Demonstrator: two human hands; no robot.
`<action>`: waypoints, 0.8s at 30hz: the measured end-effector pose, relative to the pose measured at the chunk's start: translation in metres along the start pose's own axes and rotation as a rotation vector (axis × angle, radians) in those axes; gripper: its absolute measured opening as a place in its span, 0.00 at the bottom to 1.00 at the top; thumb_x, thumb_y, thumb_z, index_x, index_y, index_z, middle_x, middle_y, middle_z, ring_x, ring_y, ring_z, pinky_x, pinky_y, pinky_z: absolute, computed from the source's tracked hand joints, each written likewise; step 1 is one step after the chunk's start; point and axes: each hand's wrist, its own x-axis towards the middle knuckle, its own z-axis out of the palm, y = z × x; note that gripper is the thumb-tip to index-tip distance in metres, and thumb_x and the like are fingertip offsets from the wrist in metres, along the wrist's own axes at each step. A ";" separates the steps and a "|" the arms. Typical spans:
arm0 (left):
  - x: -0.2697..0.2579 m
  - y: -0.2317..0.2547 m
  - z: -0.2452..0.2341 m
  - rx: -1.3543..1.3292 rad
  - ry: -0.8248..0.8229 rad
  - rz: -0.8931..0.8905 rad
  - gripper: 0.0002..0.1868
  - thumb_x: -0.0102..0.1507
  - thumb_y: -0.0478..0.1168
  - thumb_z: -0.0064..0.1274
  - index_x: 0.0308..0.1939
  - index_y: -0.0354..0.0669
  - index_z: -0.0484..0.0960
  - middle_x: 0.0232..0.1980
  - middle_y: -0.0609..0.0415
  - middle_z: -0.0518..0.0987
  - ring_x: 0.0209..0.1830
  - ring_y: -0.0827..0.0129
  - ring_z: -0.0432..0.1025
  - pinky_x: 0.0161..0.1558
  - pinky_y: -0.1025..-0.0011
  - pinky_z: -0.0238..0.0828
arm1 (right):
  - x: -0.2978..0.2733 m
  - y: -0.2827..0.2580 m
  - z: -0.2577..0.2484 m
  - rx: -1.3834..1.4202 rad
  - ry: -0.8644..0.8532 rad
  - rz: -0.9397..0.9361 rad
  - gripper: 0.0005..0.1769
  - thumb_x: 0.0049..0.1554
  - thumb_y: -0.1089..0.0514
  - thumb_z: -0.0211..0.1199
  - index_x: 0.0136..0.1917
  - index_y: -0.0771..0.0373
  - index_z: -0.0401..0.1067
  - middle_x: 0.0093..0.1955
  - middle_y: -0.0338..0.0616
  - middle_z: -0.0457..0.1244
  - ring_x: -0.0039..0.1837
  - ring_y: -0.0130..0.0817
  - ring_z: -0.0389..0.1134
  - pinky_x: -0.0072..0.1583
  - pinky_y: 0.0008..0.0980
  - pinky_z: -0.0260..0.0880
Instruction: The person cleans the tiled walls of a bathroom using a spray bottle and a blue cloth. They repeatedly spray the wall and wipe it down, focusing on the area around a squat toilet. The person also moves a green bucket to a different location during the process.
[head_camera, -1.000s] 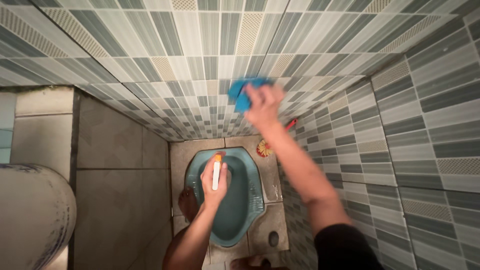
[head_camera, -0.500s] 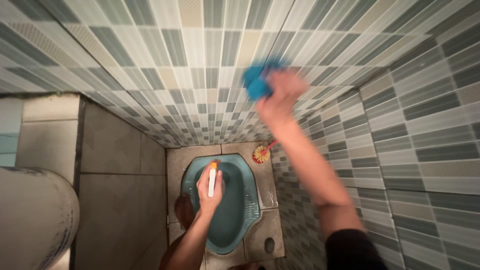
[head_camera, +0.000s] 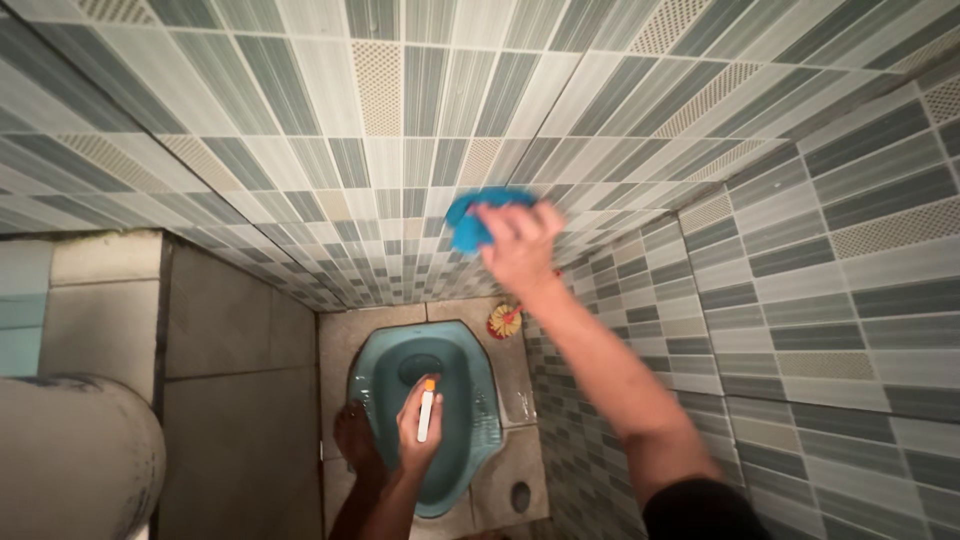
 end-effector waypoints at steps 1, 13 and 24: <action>-0.005 0.001 0.000 0.011 -0.001 -0.015 0.17 0.64 0.29 0.54 0.57 0.29 0.77 0.57 0.39 0.82 0.58 0.50 0.78 0.60 0.64 0.71 | -0.018 -0.002 0.008 0.008 -0.021 -0.057 0.24 0.53 0.54 0.72 0.63 0.47 0.74 0.56 0.33 0.58 0.61 0.34 0.58 0.64 0.47 0.55; -0.015 0.117 -0.009 -0.015 0.142 -0.136 0.17 0.68 0.31 0.50 0.61 0.32 0.78 0.55 0.47 0.84 0.44 0.68 0.75 0.48 0.72 0.71 | 0.102 0.020 -0.083 -0.061 0.294 0.141 0.29 0.57 0.59 0.63 0.71 0.51 0.63 0.68 0.44 0.51 0.72 0.46 0.51 0.71 0.52 0.48; 0.010 0.220 -0.019 -0.143 0.105 -0.214 0.20 0.66 0.29 0.49 0.63 0.33 0.75 0.58 0.50 0.82 0.32 0.81 0.70 0.33 0.80 0.68 | 0.062 -0.004 -0.050 -0.012 0.132 0.018 0.38 0.51 0.61 0.67 0.72 0.36 0.65 0.62 0.41 0.52 0.67 0.46 0.51 0.70 0.56 0.51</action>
